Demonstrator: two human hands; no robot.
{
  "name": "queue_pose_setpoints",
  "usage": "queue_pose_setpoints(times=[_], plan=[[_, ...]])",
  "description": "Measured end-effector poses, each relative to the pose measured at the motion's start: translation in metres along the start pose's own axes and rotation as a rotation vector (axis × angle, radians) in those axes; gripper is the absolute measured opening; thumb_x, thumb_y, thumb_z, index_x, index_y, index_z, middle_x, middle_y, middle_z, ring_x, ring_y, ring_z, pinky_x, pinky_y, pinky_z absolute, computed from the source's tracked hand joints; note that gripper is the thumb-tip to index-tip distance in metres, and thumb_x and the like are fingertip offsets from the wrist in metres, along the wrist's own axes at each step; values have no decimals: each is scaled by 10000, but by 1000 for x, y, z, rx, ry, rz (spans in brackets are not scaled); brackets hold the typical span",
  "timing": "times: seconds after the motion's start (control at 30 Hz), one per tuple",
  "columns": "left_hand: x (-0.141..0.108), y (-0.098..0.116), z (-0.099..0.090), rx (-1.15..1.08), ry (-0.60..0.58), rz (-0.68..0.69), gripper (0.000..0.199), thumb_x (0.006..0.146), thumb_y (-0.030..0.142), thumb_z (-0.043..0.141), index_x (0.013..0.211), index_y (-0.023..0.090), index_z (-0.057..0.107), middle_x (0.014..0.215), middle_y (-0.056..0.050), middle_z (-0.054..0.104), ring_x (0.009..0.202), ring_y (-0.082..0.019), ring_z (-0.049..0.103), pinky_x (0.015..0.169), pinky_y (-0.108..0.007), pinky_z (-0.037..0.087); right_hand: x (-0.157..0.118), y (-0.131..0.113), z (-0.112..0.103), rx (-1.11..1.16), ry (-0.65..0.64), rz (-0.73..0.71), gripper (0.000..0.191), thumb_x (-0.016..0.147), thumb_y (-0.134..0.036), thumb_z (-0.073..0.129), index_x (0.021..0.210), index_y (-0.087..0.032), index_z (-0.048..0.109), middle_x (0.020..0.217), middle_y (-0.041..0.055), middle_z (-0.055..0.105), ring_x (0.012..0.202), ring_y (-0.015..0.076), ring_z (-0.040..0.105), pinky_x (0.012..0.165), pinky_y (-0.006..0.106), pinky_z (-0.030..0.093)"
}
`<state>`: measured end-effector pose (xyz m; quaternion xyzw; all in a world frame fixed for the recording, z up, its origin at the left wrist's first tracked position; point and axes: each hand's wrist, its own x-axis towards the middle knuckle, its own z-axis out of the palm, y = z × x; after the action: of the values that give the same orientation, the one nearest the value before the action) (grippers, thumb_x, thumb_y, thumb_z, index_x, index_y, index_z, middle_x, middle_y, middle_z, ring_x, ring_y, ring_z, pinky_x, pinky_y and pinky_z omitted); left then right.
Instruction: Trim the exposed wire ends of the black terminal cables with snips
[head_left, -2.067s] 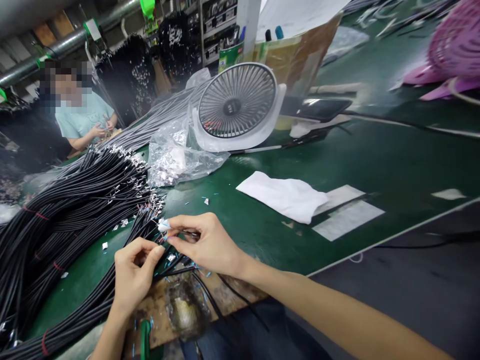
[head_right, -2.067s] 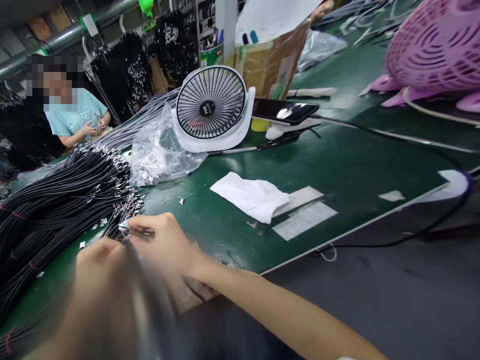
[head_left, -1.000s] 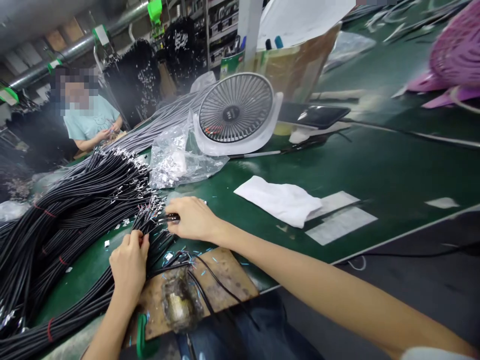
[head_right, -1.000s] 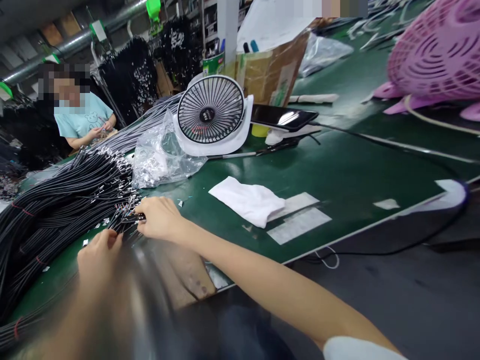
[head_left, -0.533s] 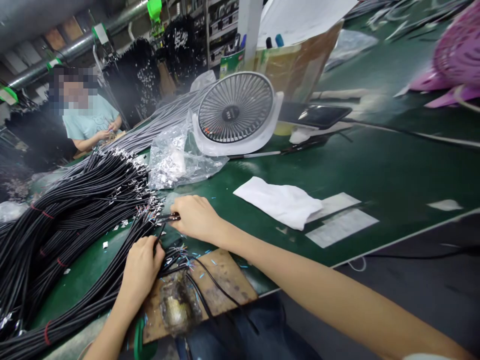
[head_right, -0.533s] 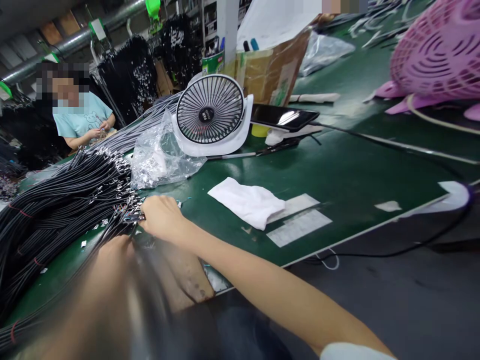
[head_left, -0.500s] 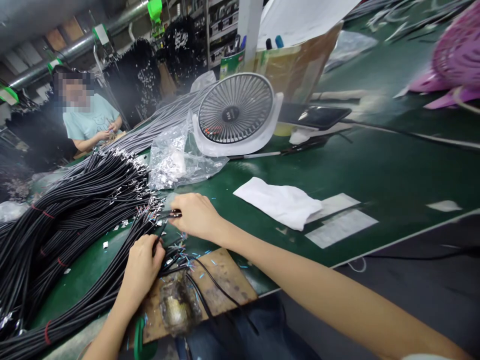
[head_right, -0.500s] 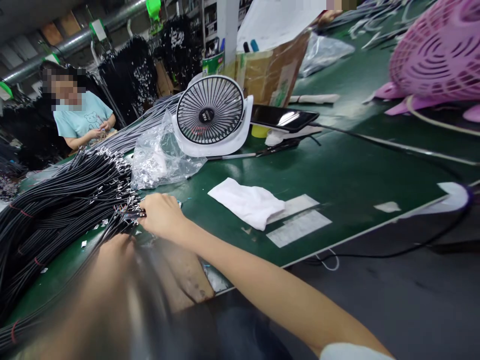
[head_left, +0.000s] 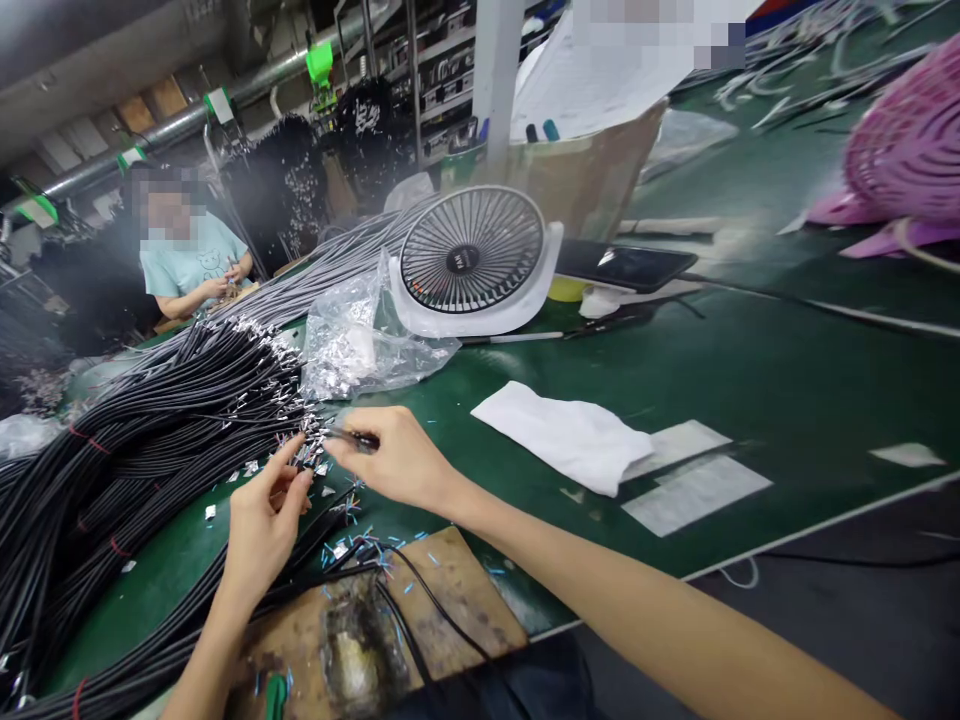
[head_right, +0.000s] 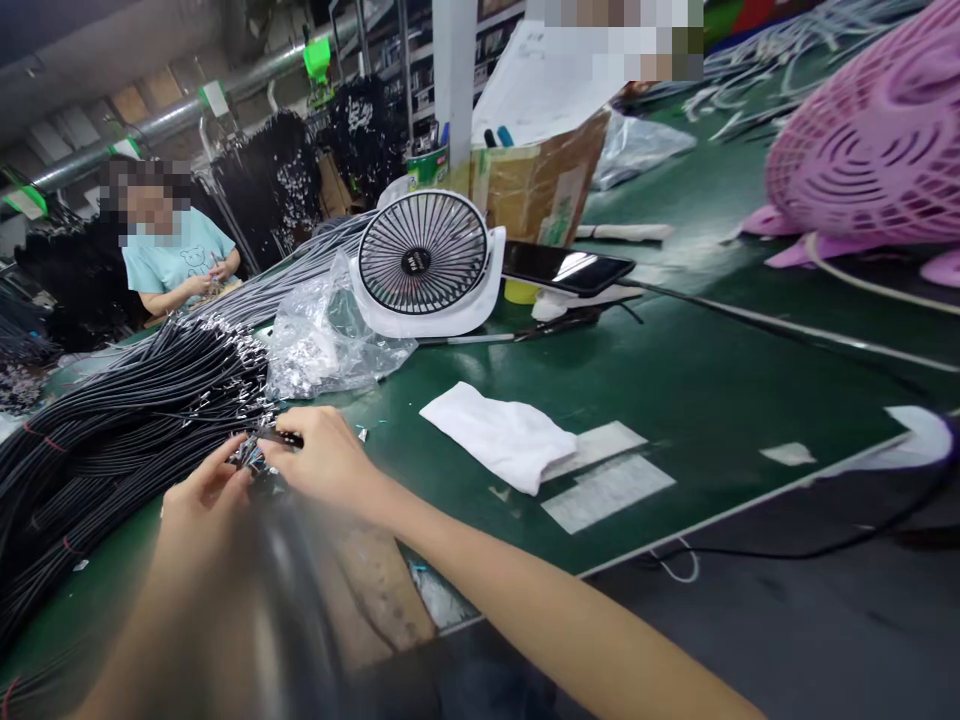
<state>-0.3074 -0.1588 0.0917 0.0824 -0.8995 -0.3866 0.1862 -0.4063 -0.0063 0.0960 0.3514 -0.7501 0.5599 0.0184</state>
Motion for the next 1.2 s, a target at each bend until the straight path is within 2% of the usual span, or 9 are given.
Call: queue_pose_setpoints(times=[0.1, 0.17, 0.4, 0.53, 0.67, 0.87, 1.0, 1.1, 1.2], plan=[[-11, -2, 5, 95, 40, 15, 225, 841, 326, 552, 934, 172, 687, 643, 6, 620, 527, -102, 552, 528, -196, 452, -4, -1, 4, 127, -47, -58, 21, 731, -129, 620, 711, -131, 615, 704, -10, 608, 635, 82, 494, 592, 193, 338], [-16, -2, 6, 144, 61, 59, 189, 849, 286, 546, 831, 173, 696, 610, 12, 603, 515, -99, 534, 519, -197, 430, -5, -2, 5, 190, -100, -50, 58, 768, -130, 589, 747, -137, 642, 731, 2, 636, 653, 89, 521, 595, 197, 354], [-22, 0, 6, 172, 229, 269, 180, 796, 181, 629, 937, 263, 703, 792, 20, 634, 680, -100, 586, 588, -192, 432, -7, -3, 5, 395, -211, 26, 234, 834, -256, 542, 655, -117, 601, 596, -23, 547, 567, 70, 459, 531, 189, 346], [-24, 5, 8, 205, 305, 276, 213, 777, 165, 655, 952, 276, 702, 677, 49, 559, 563, -63, 520, 545, -178, 406, -10, -4, 4, 300, -78, -72, 128, 801, -228, 580, 749, -122, 631, 714, 4, 633, 655, 88, 556, 582, 184, 406], [-26, 8, 10, 189, 313, 292, 205, 783, 152, 633, 943, 252, 711, 627, 40, 527, 540, -71, 498, 519, -187, 397, -17, 0, 3, 84, 4, -449, 261, 763, -146, 583, 1017, -104, 623, 970, 62, 681, 835, 120, 633, 676, 196, 449], [-27, 11, 9, 100, 198, 171, 157, 784, 210, 605, 895, 181, 710, 632, 3, 615, 533, -110, 547, 530, -221, 460, -21, 4, 5, -277, 172, -815, 278, 787, -53, 400, 856, -133, 657, 740, -9, 708, 475, 68, 538, 437, 228, 287], [-28, 13, 9, 54, 210, 127, 389, 769, 161, 610, 1152, 231, 618, 657, 40, 647, 515, -86, 564, 530, -185, 477, -23, 1, 7, -348, 239, -883, 272, 805, -52, 401, 689, -115, 639, 725, 26, 702, 436, 62, 489, 433, 238, 254], [-29, 11, 8, 28, 184, 131, 356, 772, 145, 610, 1113, 241, 646, 718, 23, 672, 557, -89, 588, 547, -179, 479, -25, 0, 8, -257, 212, -897, 304, 847, -77, 378, 670, -105, 623, 723, 43, 690, 491, 67, 535, 441, 227, 274], [-27, 4, 6, 21, 207, 104, 271, 775, 189, 640, 1040, 219, 687, 774, -19, 688, 645, -127, 626, 557, -198, 480, -25, 0, 7, -205, 216, -780, 252, 892, -162, 399, 809, -104, 629, 661, 10, 658, 530, 71, 560, 471, 215, 305]])
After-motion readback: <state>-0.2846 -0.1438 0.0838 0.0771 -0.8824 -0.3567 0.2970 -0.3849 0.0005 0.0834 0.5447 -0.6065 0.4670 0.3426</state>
